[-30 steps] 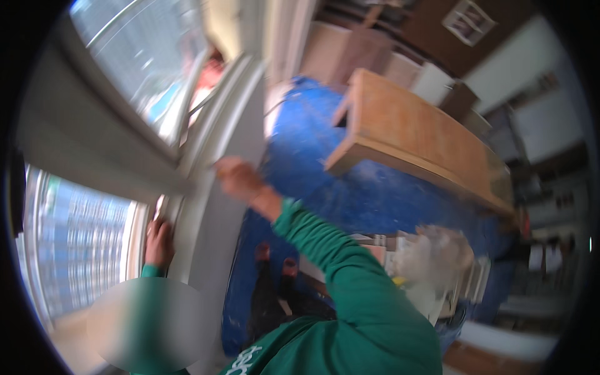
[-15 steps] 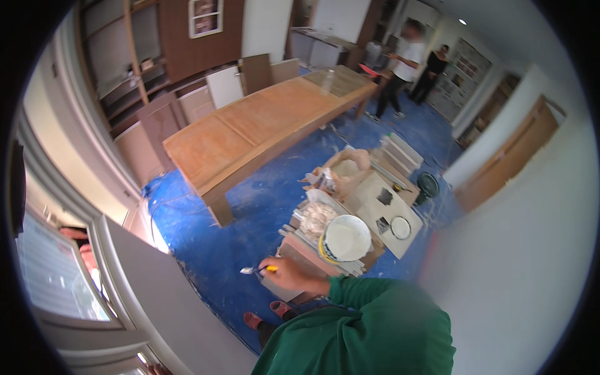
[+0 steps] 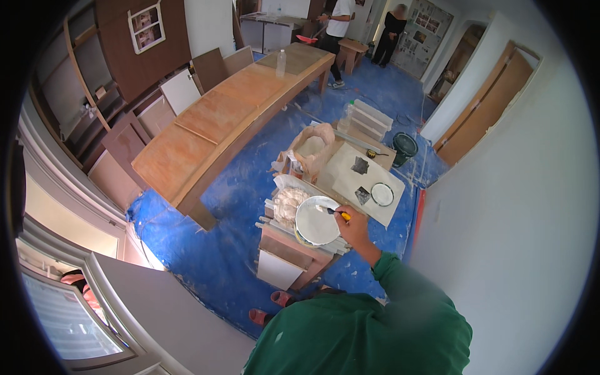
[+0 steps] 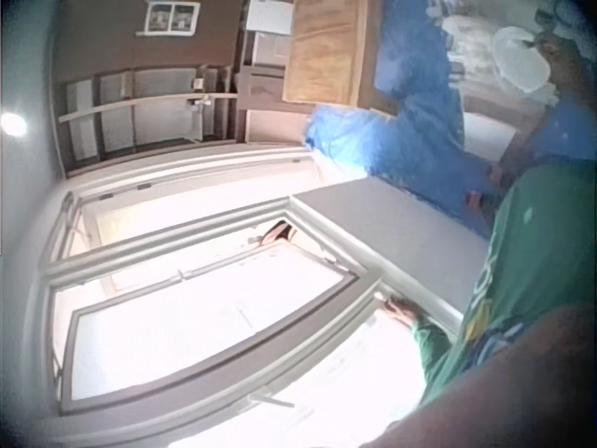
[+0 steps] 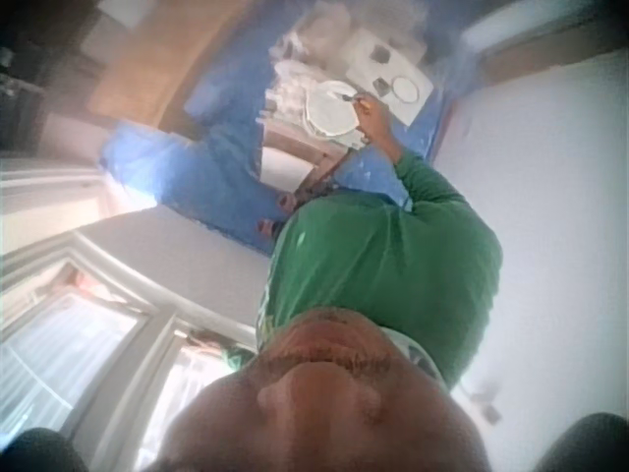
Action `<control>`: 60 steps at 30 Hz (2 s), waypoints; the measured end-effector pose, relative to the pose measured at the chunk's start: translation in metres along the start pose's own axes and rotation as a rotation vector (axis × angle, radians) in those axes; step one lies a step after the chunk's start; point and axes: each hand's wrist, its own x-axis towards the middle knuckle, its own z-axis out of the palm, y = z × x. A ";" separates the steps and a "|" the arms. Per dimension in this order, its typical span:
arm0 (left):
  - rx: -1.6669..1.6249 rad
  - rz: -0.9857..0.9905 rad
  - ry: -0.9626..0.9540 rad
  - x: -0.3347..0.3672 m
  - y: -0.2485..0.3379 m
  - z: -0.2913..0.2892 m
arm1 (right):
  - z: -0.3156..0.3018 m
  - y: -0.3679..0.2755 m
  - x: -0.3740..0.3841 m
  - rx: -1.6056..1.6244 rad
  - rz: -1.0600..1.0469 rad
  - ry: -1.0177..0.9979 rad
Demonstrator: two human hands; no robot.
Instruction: The person paints the white window frames and surrounding wall trim using a small brush and a paint can. They repeatedly dip the brush into the paint and apply it to the edges of the window frame and the wall, occasionally adjusting their position to reach different sections.
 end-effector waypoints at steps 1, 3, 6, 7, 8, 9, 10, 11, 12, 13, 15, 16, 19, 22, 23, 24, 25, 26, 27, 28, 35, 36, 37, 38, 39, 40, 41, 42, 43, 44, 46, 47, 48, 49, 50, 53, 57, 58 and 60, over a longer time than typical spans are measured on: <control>-0.004 0.004 0.012 0.003 -0.007 0.002 | -0.002 0.003 0.002 0.020 0.021 0.010; -0.005 0.019 0.029 0.007 -0.019 0.010 | -0.004 0.012 0.007 0.075 0.077 -0.006; -0.013 0.033 0.042 0.013 -0.037 0.018 | -0.011 0.008 0.014 0.087 0.063 0.006; -0.010 0.040 0.046 0.014 -0.042 0.021 | -0.012 0.013 0.015 0.094 0.054 0.011; -0.011 0.041 0.047 0.014 -0.050 0.023 | -0.013 0.015 0.011 0.087 0.065 0.008; -0.017 0.043 0.053 0.015 -0.053 0.027 | -0.013 0.016 0.012 0.084 0.070 0.009; -0.023 0.044 0.061 0.016 -0.056 0.028 | -0.013 0.017 0.012 0.080 0.075 0.009; -0.029 0.046 0.063 0.019 -0.058 0.030 | -0.013 0.019 0.013 0.077 0.084 0.002; -0.034 0.048 0.070 0.021 -0.062 0.032 | -0.012 0.022 0.012 0.075 0.094 -0.006; -0.036 0.050 0.075 0.022 -0.066 0.034 | -0.011 0.025 0.012 0.073 0.103 -0.014; -0.045 0.053 0.087 0.026 -0.073 0.038 | -0.009 0.028 0.011 0.090 0.103 -0.014; -0.051 0.055 0.089 0.028 -0.078 0.041 | -0.009 0.030 0.011 0.099 0.103 -0.015; -0.070 0.059 0.101 0.032 -0.094 0.048 | -0.007 0.042 0.012 0.135 0.129 -0.028; -0.091 0.060 0.111 0.037 -0.112 0.054 | -0.005 0.047 0.014 0.250 0.211 -0.037; -0.101 0.059 0.113 0.039 -0.120 0.056 | -0.005 0.048 0.014 0.251 0.212 -0.034; -0.107 0.059 0.118 0.041 -0.128 0.059 | -0.005 0.046 0.015 0.254 0.213 -0.031; -0.122 0.060 0.116 0.042 -0.137 0.061 | -0.006 0.044 0.015 0.255 0.214 -0.026; -0.132 0.059 0.121 0.044 -0.147 0.062 | -0.006 0.044 0.016 0.264 0.218 -0.025; -0.152 0.057 0.120 0.044 -0.158 0.063 | -0.008 0.044 0.015 0.270 0.224 -0.022; -0.163 0.057 0.119 0.046 -0.167 0.065 | -0.008 0.045 0.015 0.279 0.229 -0.021; -0.104 0.054 0.110 0.043 -0.149 0.065 | -0.003 0.048 0.016 0.297 0.269 -0.039; -0.090 0.052 0.108 0.041 -0.139 0.061 | -0.002 0.050 0.017 0.298 0.267 -0.045; -0.072 0.051 0.102 0.039 -0.128 0.058 | -0.001 0.050 0.017 0.299 0.264 -0.051; -0.058 0.048 0.095 0.036 -0.118 0.054 | -0.001 0.050 0.017 0.295 0.268 -0.055; -0.045 0.047 0.091 0.032 -0.108 0.049 | 0.000 0.048 0.018 0.294 0.271 -0.060; -0.031 0.043 0.084 0.029 -0.096 0.044 | 0.000 0.047 0.017 0.291 0.275 -0.064; -0.018 0.039 0.074 0.026 -0.085 0.039 | 0.001 0.047 0.017 0.285 0.279 -0.070; -0.011 0.033 0.068 0.022 -0.073 0.032 | 0.001 0.049 0.018 0.281 0.282 -0.076; 0.000 0.029 0.061 0.019 -0.063 0.026 | 0.002 0.049 0.019 0.278 0.285 -0.083; 0.012 0.023 0.048 0.016 -0.053 0.020 | 0.002 0.048 0.019 0.282 0.286 -0.086; 0.029 0.012 0.029 0.008 -0.035 0.010 | 0.002 0.046 0.019 0.285 0.292 -0.093; 0.037 0.007 0.013 0.006 -0.027 0.008 | 0.001 0.047 0.019 0.277 0.296 -0.098; 0.045 0.004 0.004 0.002 -0.020 0.003 | 0.001 0.048 0.019 0.277 0.299 -0.103; 0.051 0.000 -0.007 -0.001 -0.014 -0.001 | 0.001 0.049 0.018 0.277 0.301 -0.108; 0.055 -0.002 -0.015 -0.004 -0.009 -0.003 | 0.001 0.051 0.019 0.284 0.290 -0.110; 0.076 -0.004 -0.039 -0.011 0.002 -0.014 | 0.004 0.058 0.016 0.280 0.301 -0.120; 0.099 -0.020 -0.051 -0.020 0.023 -0.023 | 0.005 0.060 0.019 0.215 0.341 -0.147; 0.110 -0.025 -0.050 -0.024 0.031 -0.022 | 0.003 0.064 0.022 0.201 0.343 -0.159; 0.121 -0.015 -0.043 -0.025 0.032 -0.020 | 0.006 0.080 0.026 0.084 0.184 -0.125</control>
